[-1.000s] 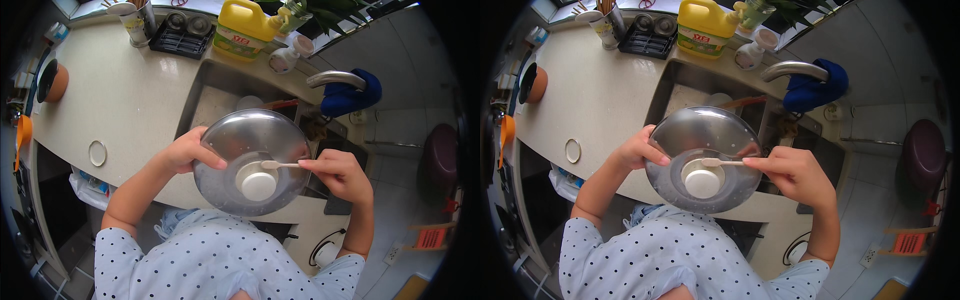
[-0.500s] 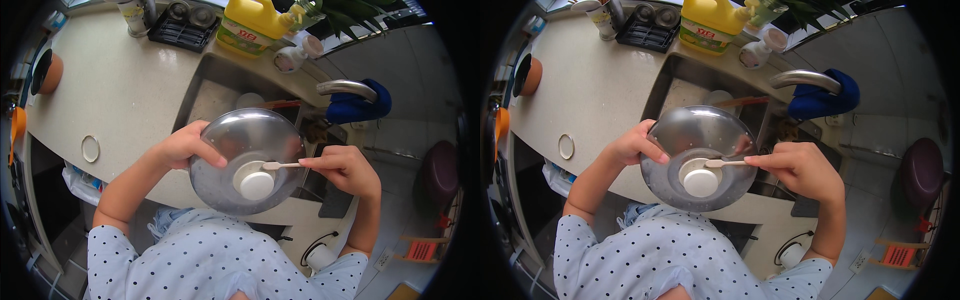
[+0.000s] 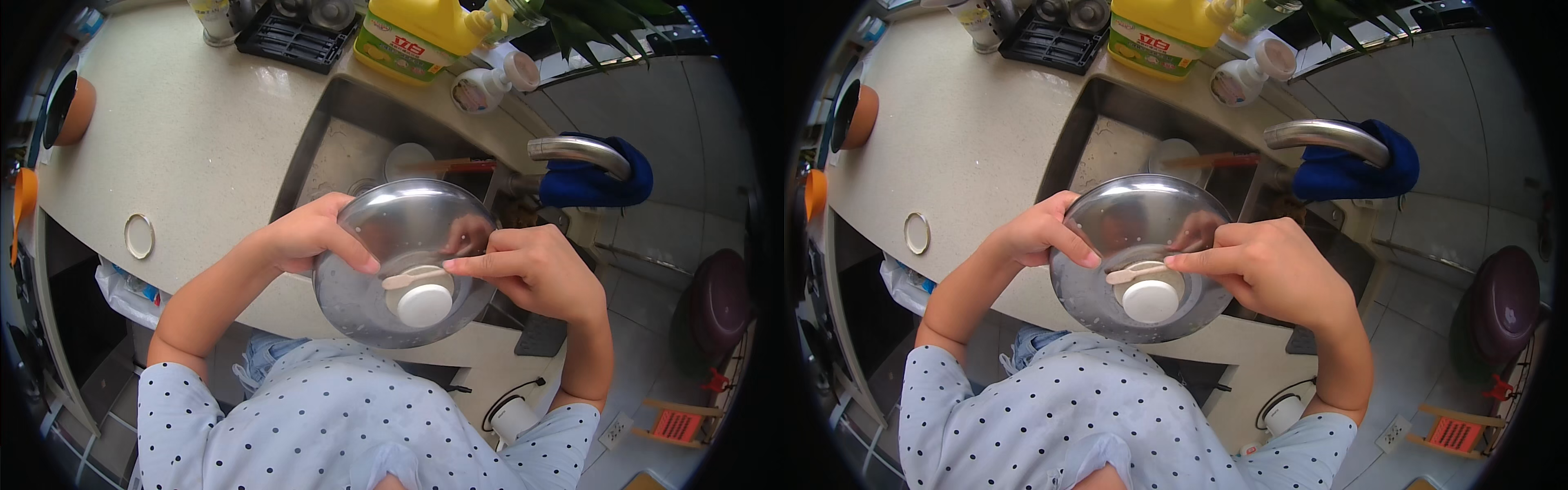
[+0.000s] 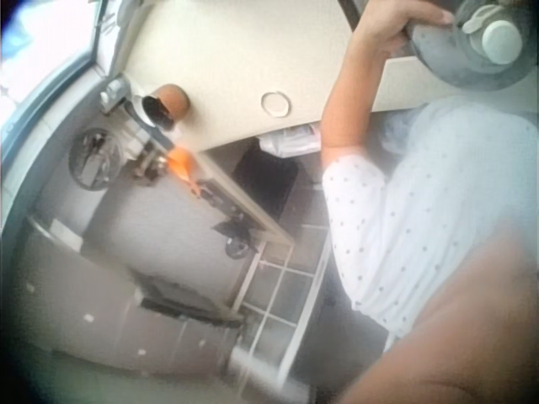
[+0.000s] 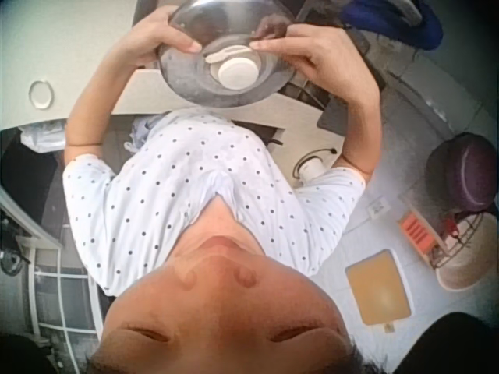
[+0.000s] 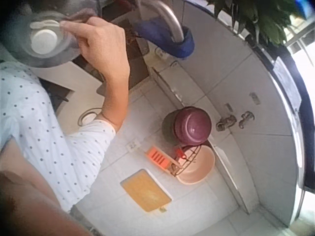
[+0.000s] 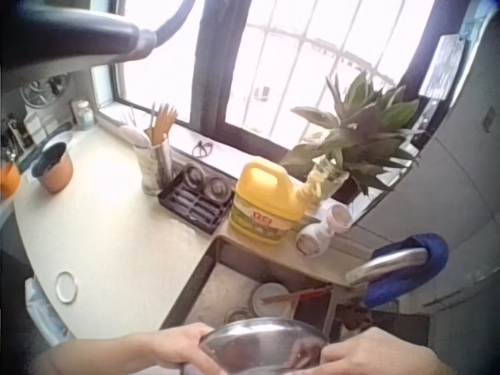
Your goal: The person washes a metal pot lid, chopsticks, a small bowl, and a ladle in the kitchen sink using a pink sponge and running water. They scrub each item, rinse them under the tap, and place them aside in the sink area.
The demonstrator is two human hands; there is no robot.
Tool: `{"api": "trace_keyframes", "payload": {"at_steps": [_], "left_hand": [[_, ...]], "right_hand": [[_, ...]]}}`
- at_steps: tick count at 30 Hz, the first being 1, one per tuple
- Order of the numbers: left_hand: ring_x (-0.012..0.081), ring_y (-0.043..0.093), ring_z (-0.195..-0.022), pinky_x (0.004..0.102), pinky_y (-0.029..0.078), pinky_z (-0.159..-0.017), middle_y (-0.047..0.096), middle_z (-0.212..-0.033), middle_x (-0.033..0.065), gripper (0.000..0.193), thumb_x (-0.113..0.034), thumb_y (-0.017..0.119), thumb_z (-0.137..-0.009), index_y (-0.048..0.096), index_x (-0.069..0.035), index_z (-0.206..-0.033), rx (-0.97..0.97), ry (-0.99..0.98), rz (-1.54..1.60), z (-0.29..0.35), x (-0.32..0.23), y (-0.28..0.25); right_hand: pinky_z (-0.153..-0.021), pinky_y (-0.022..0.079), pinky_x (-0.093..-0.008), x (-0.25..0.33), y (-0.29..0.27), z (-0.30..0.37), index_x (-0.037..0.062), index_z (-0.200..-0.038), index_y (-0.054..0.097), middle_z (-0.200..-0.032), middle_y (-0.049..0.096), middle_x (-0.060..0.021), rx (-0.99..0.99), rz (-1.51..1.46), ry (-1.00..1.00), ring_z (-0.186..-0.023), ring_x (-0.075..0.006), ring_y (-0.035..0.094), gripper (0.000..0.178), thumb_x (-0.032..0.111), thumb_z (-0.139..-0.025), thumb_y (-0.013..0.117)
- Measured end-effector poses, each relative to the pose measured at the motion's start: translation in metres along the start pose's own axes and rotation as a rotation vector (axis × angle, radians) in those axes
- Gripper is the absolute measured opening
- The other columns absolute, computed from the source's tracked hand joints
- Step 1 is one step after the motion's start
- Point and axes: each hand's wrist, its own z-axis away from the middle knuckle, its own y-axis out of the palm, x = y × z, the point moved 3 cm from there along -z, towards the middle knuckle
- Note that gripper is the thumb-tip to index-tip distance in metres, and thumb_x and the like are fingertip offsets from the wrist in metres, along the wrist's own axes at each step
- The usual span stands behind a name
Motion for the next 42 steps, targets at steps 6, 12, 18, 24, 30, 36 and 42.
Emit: {"api": "trace_keyframes", "payload": {"at_steps": [6, 12, 18, 24, 30, 36, 42], "left_hand": [[0.0172, 0.058, -0.082, 0.0284, 0.045, -0.075, 0.062, -0.09, 0.0107, 0.044, 0.005, 0.067, -0.056, 0.059, 0.004, -0.099, 0.006, 0.021, 0.024, 0.009, -0.001, 0.002], [0.0178, 0.058, -0.084, 0.0289, 0.045, -0.077, 0.062, -0.091, 0.0113, 0.044, 0.006, 0.067, -0.057, 0.058, 0.004, -0.1, 0.029, 0.028, 0.011, 0.017, -0.001, 0.008], [0.0194, 0.058, -0.085, 0.0302, 0.045, -0.079, 0.061, -0.093, 0.0119, 0.044, 0.006, 0.066, -0.058, 0.057, 0.004, -0.101, -0.002, 0.051, 0.035, 0.028, -0.002, 0.011], [0.0203, 0.058, -0.085, 0.0309, 0.045, -0.08, 0.061, -0.093, 0.0122, 0.043, 0.005, 0.067, -0.059, 0.057, 0.004, -0.1, -0.003, 0.027, 0.033, 0.028, -0.001, 0.01], [0.0211, 0.058, -0.088, 0.0307, 0.046, -0.08, 0.06, -0.095, 0.0128, 0.044, 0.006, 0.065, -0.06, 0.056, 0.005, -0.102, -0.04, 0.106, 0.071, 0.035, -0.003, 0.006], [0.0235, 0.058, -0.092, 0.0334, 0.046, -0.083, 0.057, -0.104, 0.0153, 0.051, 0.004, 0.062, -0.063, 0.049, 0.006, -0.112, -0.076, 0.189, 0.224, 0.035, 0.007, -0.003], [0.0275, 0.058, -0.096, 0.0368, 0.048, -0.084, 0.056, -0.107, 0.0182, 0.048, 0.001, 0.055, -0.068, 0.045, 0.007, -0.115, -0.056, 0.3, 0.469, 0.041, 0.02, -0.03]], "right_hand": [[-0.049, 0.04, -0.029, -0.005, -0.005, 0.018, 0.0234, -0.099, 0.066, -0.061, 0.049, -0.0039, -0.013, 0.003, 0.079, -0.053, -0.0202, 0.051, 0.041, 0.0, -0.067, 0.061], [-0.049, 0.039, -0.029, 0.009, -0.011, 0.017, 0.0227, -0.1, 0.066, -0.061, 0.05, -0.0039, -0.018, -0.009, 0.047, -0.052, -0.0197, 0.05, 0.04, -0.001, -0.068, 0.061], [-0.049, 0.04, -0.0295, 0.014, -0.013, 0.014, 0.022, -0.1, 0.066, -0.061, 0.05, -0.0047, -0.07, -0.044, 0.051, -0.053, -0.0199, 0.05, 0.04, -0.001, -0.067, 0.061], [-0.049, 0.04, -0.0295, 0.022, -0.006, 0.011, 0.0221, -0.101, 0.066, -0.061, 0.05, -0.0045, -0.043, -0.038, 0.031, -0.053, -0.0198, 0.05, 0.04, 0.0, -0.068, 0.062], [-0.051, 0.042, -0.0286, 0.008, -0.013, 0.026, 0.022, -0.102, 0.065, -0.065, 0.053, -0.0046, -0.001, -0.006, 0.121, -0.055, -0.0196, 0.052, 0.039, 0.001, -0.07, 0.062], [-0.056, 0.042, -0.0264, 0.02, 0.02, 0.022, 0.0143, -0.109, 0.062, -0.066, 0.053, -0.0065, -0.184, -0.221, 0.091, -0.058, -0.0175, 0.051, 0.038, -0.003, -0.075, 0.057], [-0.06, 0.045, -0.0307, 0.04, 0.05, 0.037, 0.0143, -0.121, 0.052, -0.07, 0.056, -0.0112, -0.503, -0.297, 0.259, -0.062, -0.0223, 0.054, 0.042, 0.002, -0.081, 0.052]]}}
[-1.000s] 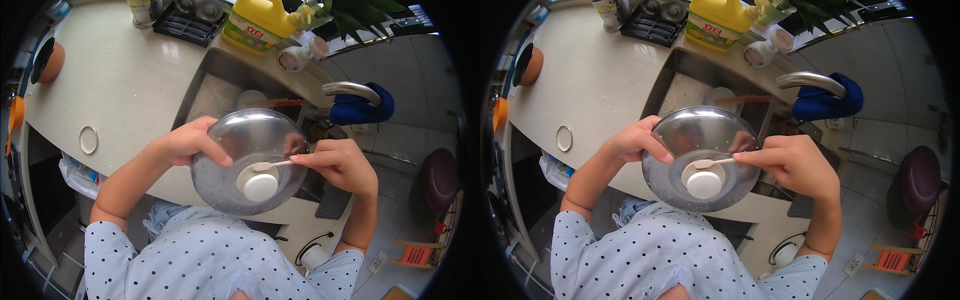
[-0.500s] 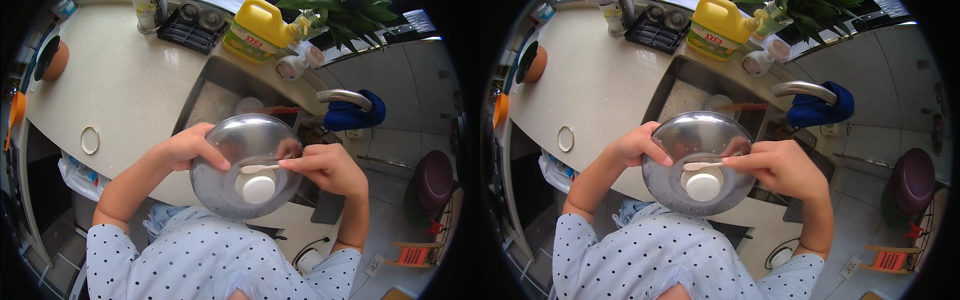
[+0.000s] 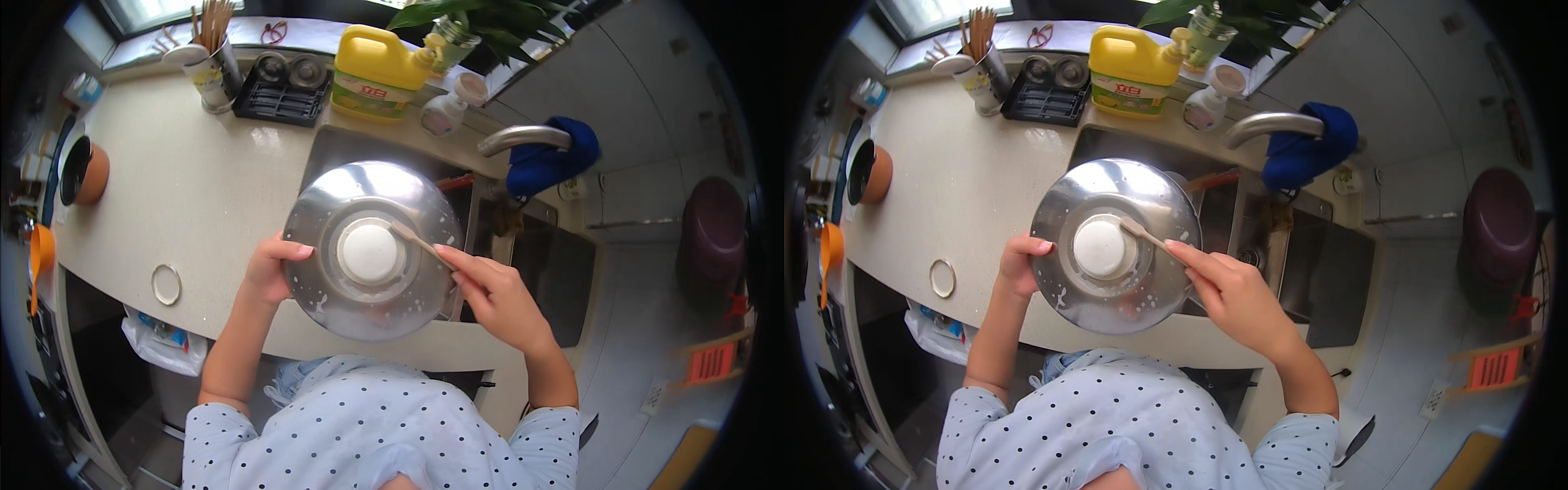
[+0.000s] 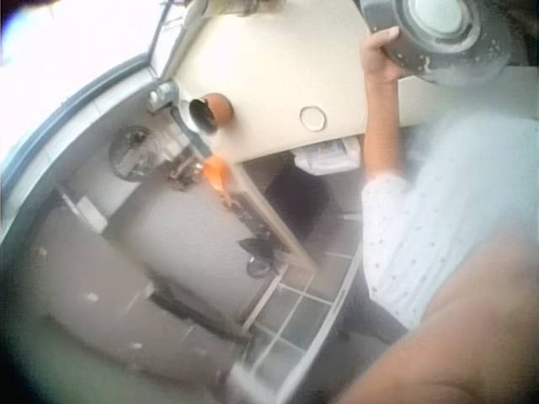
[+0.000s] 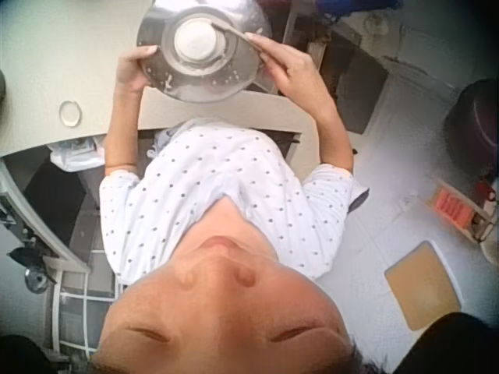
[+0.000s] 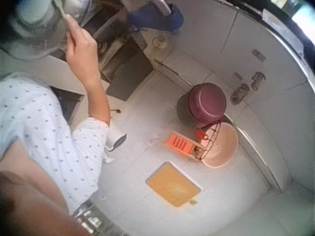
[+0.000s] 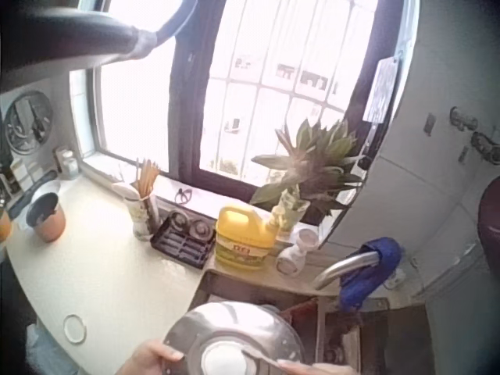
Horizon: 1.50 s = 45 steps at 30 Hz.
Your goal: The person washes a metal pot lid, chopsticks, a small bowl, and a ladle in the kitchen sink using a pink sponge and running water. They scrub each item, rinse them under the tap, and place them aside in the sink area.
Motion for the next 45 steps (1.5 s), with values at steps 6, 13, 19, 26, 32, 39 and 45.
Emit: {"api": "trace_keyframes", "payload": {"at_steps": [6, 13, 19, 26, 32, 39, 45], "left_hand": [[0.0309, 0.058, -0.096, 0.04, 0.046, -0.088, 0.057, -0.105, 0.0222, 0.04, -0.002, 0.052, -0.072, 0.048, 0.011, -0.109, -0.094, 0.112, 0.045, -0.001, 0.003, -0.013], [0.029, 0.057, -0.097, 0.0391, 0.042, -0.092, 0.056, -0.108, 0.02, 0.039, -0.003, 0.051, -0.074, 0.048, 0.01, -0.111, -0.085, 0.146, 0.06, -0.003, 0.032, -0.01], [0.0286, 0.055, -0.1, 0.0401, 0.042, -0.092, 0.056, -0.108, 0.0186, 0.038, -0.003, 0.051, -0.075, 0.047, 0.009, -0.111, -0.255, 0.237, 0.118, 0.004, 0.02, 0.001], [0.0238, 0.057, -0.097, 0.0337, 0.046, -0.086, 0.058, -0.106, 0.0145, 0.04, 0.002, 0.054, -0.072, 0.049, 0.005, -0.112, -0.187, 0.361, -0.181, 0.015, 0.039, 0.036], [0.0217, 0.057, -0.095, 0.0323, 0.046, -0.084, 0.058, -0.105, 0.0126, 0.041, 0.003, 0.055, -0.072, 0.049, 0.004, -0.113, -0.225, 0.431, -0.18, 0.023, 0.03, 0.041], [0.0219, 0.057, -0.097, 0.0321, 0.045, -0.087, 0.057, -0.106, 0.0129, 0.043, 0.004, 0.055, -0.07, 0.048, 0.004, -0.113, -0.234, 0.465, -0.158, 0.021, 0.03, 0.042], [0.0223, 0.057, -0.097, 0.0326, 0.045, -0.087, 0.057, -0.106, 0.0138, 0.043, 0.005, 0.054, -0.071, 0.048, 0.005, -0.113, -0.21, 0.443, -0.146, 0.024, 0.029, 0.045]], "right_hand": [[-0.05, 0.044, -0.0401, 0.012, 0.033, 0.025, 0.0147, -0.125, 0.047, -0.062, 0.051, -0.0132, -0.065, 0.213, 0.072, -0.054, -0.0315, 0.053, 0.047, 0.004, -0.079, 0.054], [-0.049, 0.044, -0.0402, 0.005, 0.051, 0.02, 0.0142, -0.124, 0.047, -0.059, 0.049, -0.0129, -0.313, 0.185, 0.071, -0.051, -0.0316, 0.052, 0.046, 0.005, -0.08, 0.053], [-0.048, 0.044, -0.0373, 0.015, 0.06, 0.049, 0.0178, -0.125, 0.047, -0.06, 0.046, -0.0095, -0.151, 0.183, 0.085, -0.05, -0.0272, 0.052, 0.048, 0.005, -0.079, 0.054], [-0.049, 0.043, -0.0357, 0.021, 0.062, 0.027, 0.0165, -0.119, 0.053, -0.063, 0.047, -0.0105, -0.296, 0.267, -0.005, -0.051, -0.0263, 0.049, 0.047, -0.001, -0.076, 0.055], [-0.046, 0.044, -0.0361, 0.008, 0.074, 0.044, 0.0211, -0.123, 0.051, -0.063, 0.043, -0.0068, -0.275, 0.276, 0.026, -0.049, -0.0242, 0.049, 0.05, 0.001, -0.076, 0.054], [-0.048, 0.043, -0.0342, 0.011, 0.08, 0.035, 0.0168, -0.122, 0.052, -0.061, 0.044, -0.0098, -0.236, 0.181, -0.012, -0.049, -0.0256, 0.049, 0.048, -0.001, -0.077, 0.055], [-0.051, 0.041, -0.0301, 0.014, 0.056, 0.028, 0.0125, -0.121, 0.052, -0.061, 0.048, -0.0132, -0.373, -0.07, -0.001, -0.05, -0.0222, 0.046, 0.042, -0.001, -0.081, 0.053]]}}
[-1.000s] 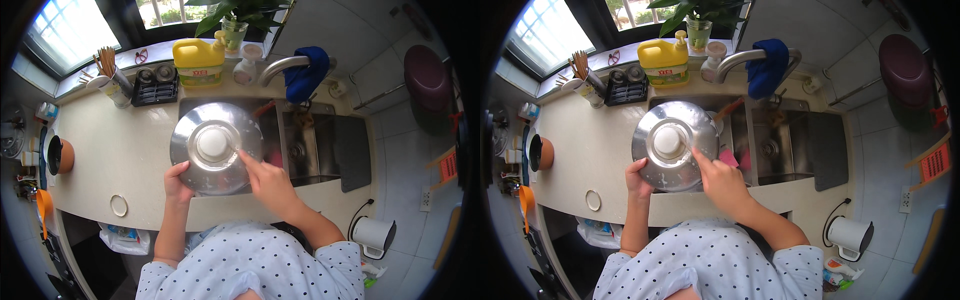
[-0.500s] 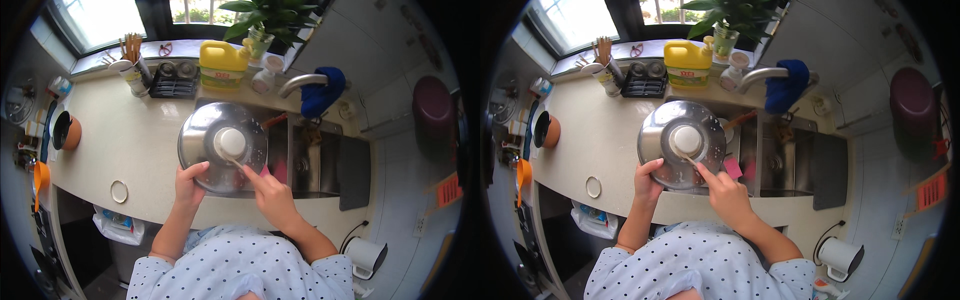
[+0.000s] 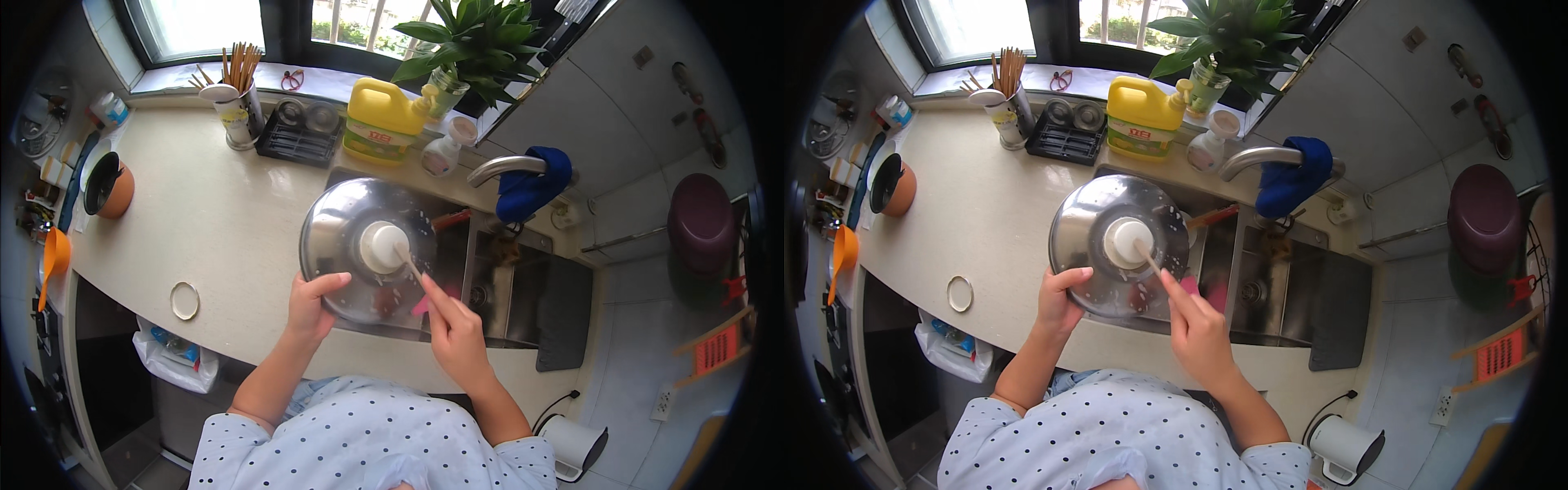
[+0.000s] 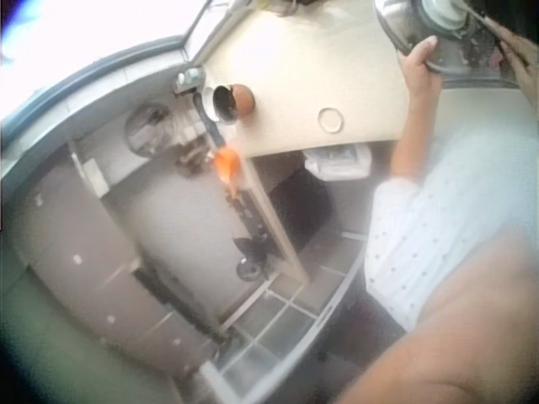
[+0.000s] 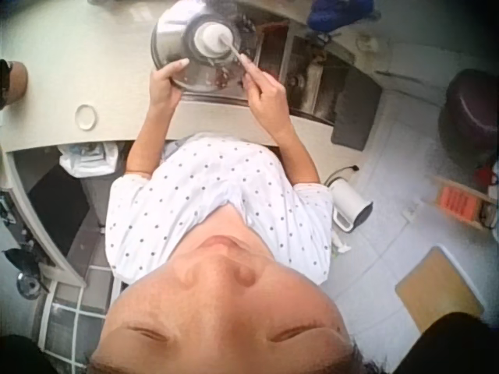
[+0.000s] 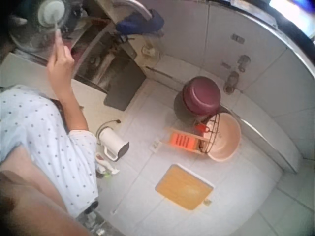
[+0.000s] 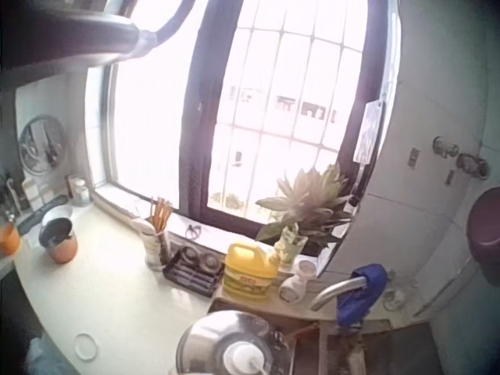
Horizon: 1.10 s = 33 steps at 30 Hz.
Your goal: The person washes a metal pot lid, chopsticks, a small bowl, and a ladle in the kitchen sink using a pink sponge and running water. They scrub each item, rinse them under the tap, and place them aside in the sink area.
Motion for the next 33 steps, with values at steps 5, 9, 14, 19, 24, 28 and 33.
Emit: {"api": "trace_keyframes", "payload": {"at_steps": [5, 9, 14, 19, 24, 28, 33], "left_hand": [[0.022, 0.057, -0.097, 0.0327, 0.046, -0.086, 0.057, -0.107, 0.0141, 0.043, 0.006, 0.054, -0.07, 0.048, 0.005, -0.113, 0.043, -0.031, 0.03, 0.001, 0.002, 0.006], [0.0215, 0.057, -0.095, 0.0324, 0.046, -0.084, 0.057, -0.105, 0.0137, 0.043, 0.006, 0.055, -0.07, 0.048, 0.005, -0.112, 0.026, -0.025, 0.03, 0.003, 0.001, 0.002], [0.0207, 0.058, -0.092, 0.0322, 0.047, -0.083, 0.058, -0.101, 0.0127, 0.042, 0.007, 0.057, -0.07, 0.048, 0.003, -0.111, 0.022, -0.054, 0.061, 0.003, 0.003, 0.01], [0.0204, 0.058, -0.091, 0.0315, 0.048, -0.08, 0.058, -0.1, 0.0126, 0.042, 0.008, 0.057, -0.07, 0.049, 0.002, -0.111, 0.05, -0.064, 0.097, 0.008, -0.005, 0.019], [0.0206, 0.058, -0.091, 0.0313, 0.048, -0.08, 0.058, -0.099, 0.0129, 0.042, 0.008, 0.056, -0.07, 0.049, 0.003, -0.111, 0.012, -0.013, 0.063, 0.006, -0.011, 0.023], [0.0209, 0.059, -0.09, 0.0313, 0.048, -0.08, 0.058, -0.1, 0.013, 0.042, 0.008, 0.056, -0.07, 0.049, 0.003, -0.11, -0.002, -0.038, 0.089, 0.004, -0.004, 0.02], [0.0212, 0.058, -0.09, 0.0316, 0.048, -0.08, 0.057, -0.101, 0.0131, 0.042, 0.009, 0.057, -0.069, 0.048, 0.004, -0.11, -0.042, -0.08, 0.07, 0.008, 0.01, 0.012]], "right_hand": [[-0.051, 0.041, -0.0301, 0.005, 0.01, -0.004, 0.0127, -0.121, 0.052, -0.062, 0.048, -0.0145, 0.024, 0.065, -0.064, -0.05, -0.0242, 0.046, 0.042, -0.002, -0.082, 0.052], [-0.052, 0.042, -0.0319, -0.007, 0.002, -0.016, 0.0155, -0.12, 0.053, -0.064, 0.051, -0.0161, 0.024, 0.01, 0.051, -0.053, -0.0272, 0.05, 0.042, 0.0, -0.081, 0.053], [-0.057, 0.045, -0.032, 0.006, 0.013, -0.012, 0.0124, -0.119, 0.054, -0.072, 0.058, -0.0167, 0.108, 0.035, -0.072, -0.058, -0.0254, 0.055, 0.04, -0.001, -0.081, 0.053], [-0.058, 0.044, -0.0256, 0.012, 0.004, -0.003, 0.0098, -0.116, 0.056, -0.073, 0.059, -0.0131, 0.066, -0.11, 0.032, -0.059, -0.0169, 0.054, 0.037, -0.002, -0.081, 0.054], [-0.054, 0.041, -0.0233, 0.021, -0.006, 0.005, 0.0094, -0.119, 0.054, -0.064, 0.05, -0.0116, 0.0, -0.074, 0.001, -0.052, -0.0154, 0.044, 0.041, -0.005, -0.08, 0.053], [-0.055, 0.043, -0.0255, 0.007, -0.002, 0.001, 0.0104, -0.12, 0.053, -0.064, 0.051, -0.0139, -0.036, -0.03, -0.021, -0.052, -0.0179, 0.046, 0.042, -0.005, -0.08, 0.052], [-0.067, 0.045, -0.0253, -0.028, 0.006, -0.001, 0.009, -0.119, 0.053, -0.08, 0.059, -0.0167, -0.083, -0.033, 0.136, -0.064, -0.0174, 0.054, 0.039, -0.002, -0.082, 0.051]]}}
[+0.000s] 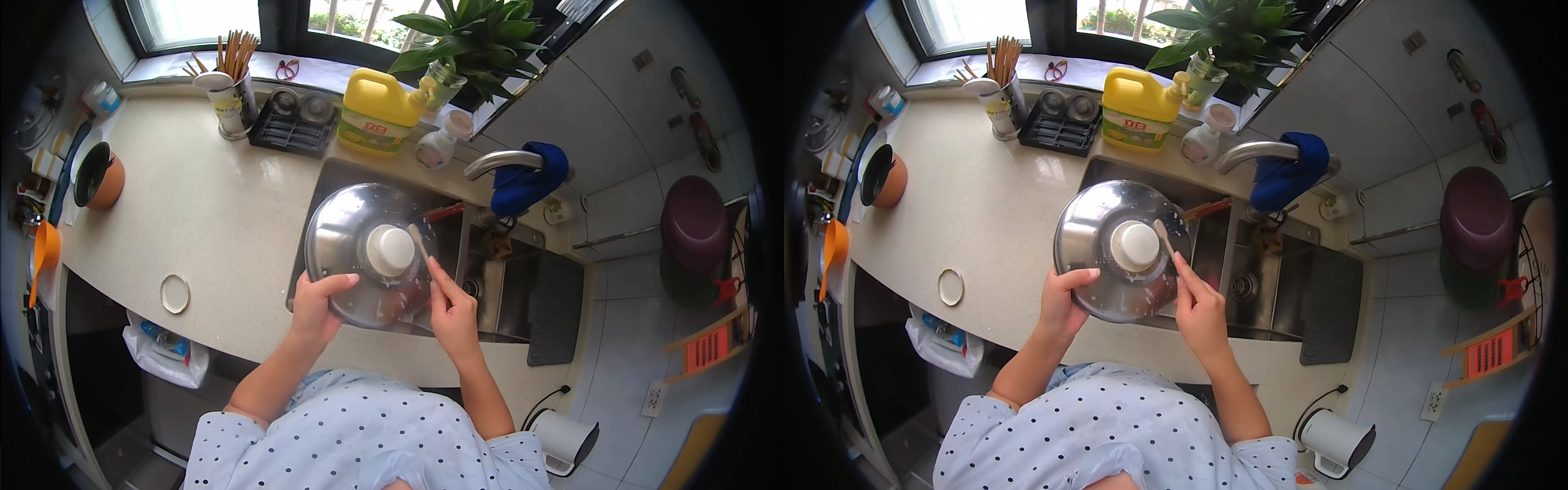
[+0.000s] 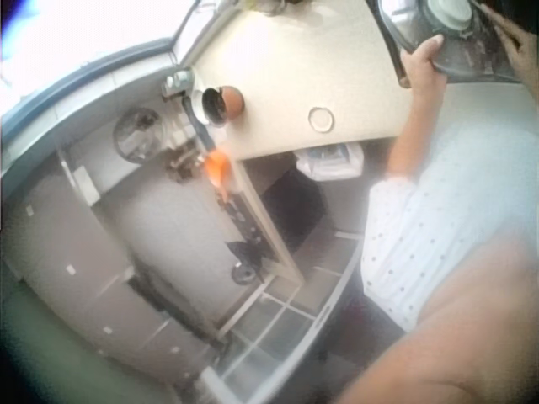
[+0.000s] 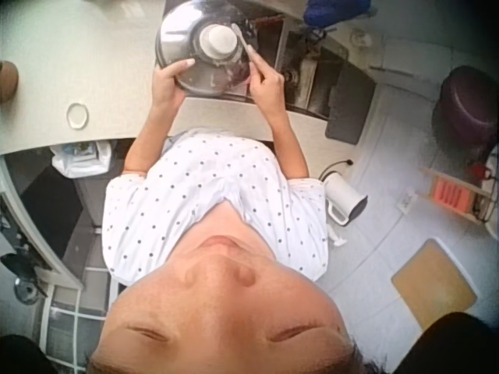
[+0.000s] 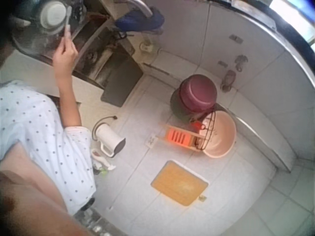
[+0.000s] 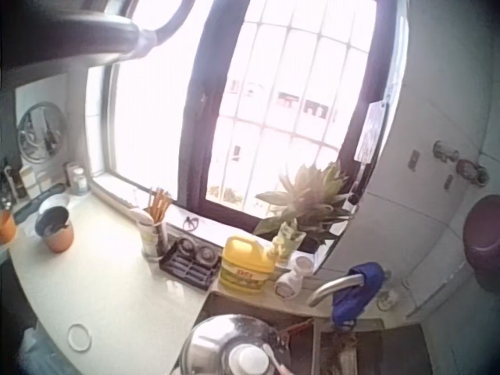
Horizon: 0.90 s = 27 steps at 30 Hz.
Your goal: The person washes a metal pot lid, chopsticks, a small bowl, and a ladle in the kitchen sink using a pink sponge and running water. They scrub each item, rinse them under the tap, and place them aside in the sink area.
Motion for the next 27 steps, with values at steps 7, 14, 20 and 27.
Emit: {"api": "trace_keyframes", "payload": {"at_steps": [7, 14, 20, 27], "left_hand": [[0.0214, 0.057, -0.093, 0.0316, 0.047, -0.082, 0.057, -0.103, 0.0137, 0.044, 0.007, 0.056, -0.069, 0.047, 0.005, -0.112, 0.003, -0.011, -0.018, 0.002, 0.004, 0.001], [0.0209, 0.057, -0.094, 0.0309, 0.046, -0.082, 0.056, -0.105, 0.014, 0.046, 0.007, 0.056, -0.068, 0.046, 0.004, -0.113, 0.025, 0.003, -0.03, 0.002, 0.007, 0.002], [0.0192, 0.06, -0.086, 0.0303, 0.048, -0.078, 0.06, -0.096, 0.0119, 0.039, 0.006, 0.061, -0.069, 0.051, 0.003, -0.107, 0.037, 0.058, -0.107, 0.007, 0.001, -0.002], [0.0063, 0.055, -0.072, 0.0216, 0.045, -0.064, 0.063, -0.08, 0.0036, 0.015, -0.004, 0.065, -0.075, 0.061, 0.003, -0.088, 0.037, 0.245, -0.636, 0.024, 0.001, 0.006]], "right_hand": [[-0.081, 0.043, -0.0232, 0.001, 0.001, 0.012, 0.0029, -0.117, 0.053, -0.105, 0.061, -0.0164, 0.047, -0.046, 0.071, -0.094, -0.0147, 0.059, 0.033, 0.0, -0.085, 0.049], [-0.073, 0.044, -0.0228, -0.012, -0.001, 0.013, 0.0057, -0.117, 0.054, -0.1, 0.062, -0.016, 0.024, -0.077, 0.045, -0.082, -0.014, 0.059, 0.033, 0.0, -0.084, 0.051], [-0.065, 0.042, -0.019, -0.04, -0.019, 0.033, 0.0039, -0.118, 0.053, -0.098, 0.063, -0.0094, 0.046, -0.149, 0.102, -0.073, -0.0068, 0.053, 0.034, 0.0, -0.084, 0.052], [-0.057, 0.04, -0.0204, -0.007, -0.009, 0.047, 0.0042, -0.118, 0.054, -0.082, 0.058, -0.0045, 0.116, -0.116, 0.028, -0.063, -0.0066, 0.047, 0.036, -0.002, -0.082, 0.052]]}}
